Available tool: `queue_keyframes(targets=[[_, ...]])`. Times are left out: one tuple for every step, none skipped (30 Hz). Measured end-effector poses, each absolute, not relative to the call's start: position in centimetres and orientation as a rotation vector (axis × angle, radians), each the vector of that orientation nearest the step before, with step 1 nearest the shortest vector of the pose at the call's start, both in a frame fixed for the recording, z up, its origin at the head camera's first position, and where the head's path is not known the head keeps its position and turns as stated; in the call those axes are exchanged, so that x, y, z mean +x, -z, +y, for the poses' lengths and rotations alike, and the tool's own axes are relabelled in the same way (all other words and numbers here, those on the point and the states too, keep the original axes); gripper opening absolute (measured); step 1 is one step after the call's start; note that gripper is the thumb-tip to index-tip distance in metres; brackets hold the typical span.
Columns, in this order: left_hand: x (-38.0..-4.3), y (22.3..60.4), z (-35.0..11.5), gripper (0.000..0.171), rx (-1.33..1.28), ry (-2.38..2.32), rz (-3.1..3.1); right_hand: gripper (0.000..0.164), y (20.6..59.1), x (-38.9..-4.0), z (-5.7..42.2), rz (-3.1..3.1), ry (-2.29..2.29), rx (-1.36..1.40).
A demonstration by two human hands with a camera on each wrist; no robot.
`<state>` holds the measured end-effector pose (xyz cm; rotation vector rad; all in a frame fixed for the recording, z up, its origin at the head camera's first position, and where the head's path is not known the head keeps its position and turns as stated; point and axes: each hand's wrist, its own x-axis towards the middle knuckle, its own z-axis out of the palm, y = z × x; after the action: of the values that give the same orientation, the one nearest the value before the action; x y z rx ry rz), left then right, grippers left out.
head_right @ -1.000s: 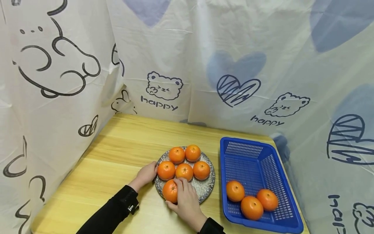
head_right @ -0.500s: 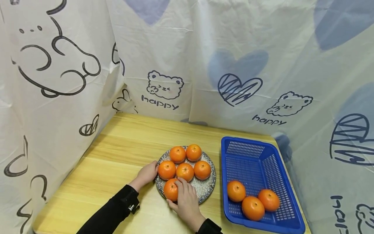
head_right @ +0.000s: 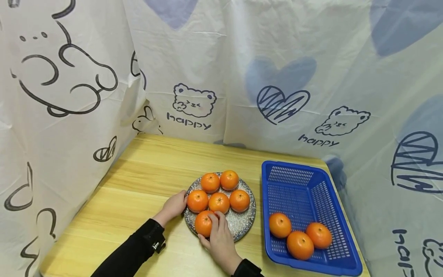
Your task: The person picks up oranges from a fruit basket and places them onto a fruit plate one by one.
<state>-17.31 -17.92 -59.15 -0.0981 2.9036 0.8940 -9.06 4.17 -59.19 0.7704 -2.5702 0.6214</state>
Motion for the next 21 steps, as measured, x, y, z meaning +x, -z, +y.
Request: queue_keyframes(targets=[[-17.3, 59.1, -17.9, 0.028, -0.103, -0.898, 2.900, 0.073, 59.2, -9.0, 4.2, -2.576, -0.638, 0.768], [-17.2, 59.0, -17.9, 0.027, -0.101, -0.898, 2.902, 0.073, 59.2, -9.0, 4.1, -2.579, -0.654, 0.767], [-17.2, 59.0, -17.8, 0.026, -0.103, -0.900, 2.901, 0.072, 59.2, -9.0, 4.1, -2.581, -0.668, 0.766], [-17.2, 58.9, -17.8, 0.026, -0.101, -0.900, 2.900, 0.072, 59.2, -9.0, 4.1, -2.584, -0.679, 0.765], [-17.2, 58.9, -17.8, 0.025, -0.099, -0.901, 2.900, 0.072, 59.2, -9.0, 4.1, -2.587, -0.689, 0.765], [-17.2, 58.8, -17.8, 0.025, -0.095, -0.900, 2.900, 0.072, 59.2, -9.0, 4.1, -2.590, -0.696, 0.764], [-17.2, 58.8, -17.8, 0.026, -0.091, -0.899, 2.901, 0.072, 59.2, -9.0, 4.1, -2.593, -0.704, 0.764], [-17.2, 58.8, -17.8, 0.026, -0.089, -0.898, 2.901, 0.072, 59.1, -9.0, 4.1, -2.595, -0.708, 0.763], [-17.2, 58.9, -17.8, 0.026, -0.087, -0.895, 2.903, 0.073, 59.1, -9.0, 4.1, -2.598, -0.712, 0.763], [-17.3, 58.9, -17.8, 0.026, -0.084, -0.891, 2.905, 0.073, 59.0, -9.0, 4.1, -2.602, -0.715, 0.762], [-17.3, 58.9, -17.8, 0.026, -0.084, -0.891, 2.905, 0.074, 59.0, -9.0, 4.1, -2.606, -0.719, 0.762], [-17.3, 58.9, -17.8, 0.026, -0.085, -0.888, 2.905, 0.074, 58.9, -9.0, 4.1, -2.614, -0.722, 0.761], [-17.3, 58.9, -17.9, 0.026, -0.085, -0.887, 2.907, 0.075, 58.9, -9.0, 4.1, -2.620, -0.727, 0.761], [-17.4, 58.9, -17.9, 0.025, -0.087, -0.886, 2.909, 0.075, 58.8, -9.0, 4.2, -2.620, -0.721, 0.762], [-17.4, 58.9, -17.8, 0.025, -0.087, -0.887, 2.909, 0.076, 58.8, -9.0, 4.3, -2.622, -0.718, 0.765], [-17.4, 58.8, -17.8, 0.025, -0.087, -0.888, 2.909, 0.076, 58.6, -9.0, 4.4, -2.632, -0.717, 0.762], [-17.4, 58.8, -17.8, 0.025, -0.087, -0.890, 2.908, 0.076, 58.2, -8.8, 4.5, -2.645, -0.725, 0.761], [-17.4, 58.8, -17.8, 0.026, -0.086, -0.890, 2.908, 0.077, 57.8, -8.7, 4.6, -2.657, -0.729, 0.762], [-17.4, 58.9, -17.9, 0.026, -0.084, -0.891, 2.906, 0.076, 57.1, -8.5, 4.8, -2.675, -0.736, 0.758], [-17.4, 58.9, -17.9, 0.026, -0.084, -0.893, 2.904, 0.075, 56.3, -8.3, 5.1, -2.696, -0.745, 0.756], [-17.3, 58.9, -18.0, 0.025, -0.087, -0.892, 2.904, 0.073, 55.2, -8.1, 5.4, -2.717, -0.767, 0.758]])
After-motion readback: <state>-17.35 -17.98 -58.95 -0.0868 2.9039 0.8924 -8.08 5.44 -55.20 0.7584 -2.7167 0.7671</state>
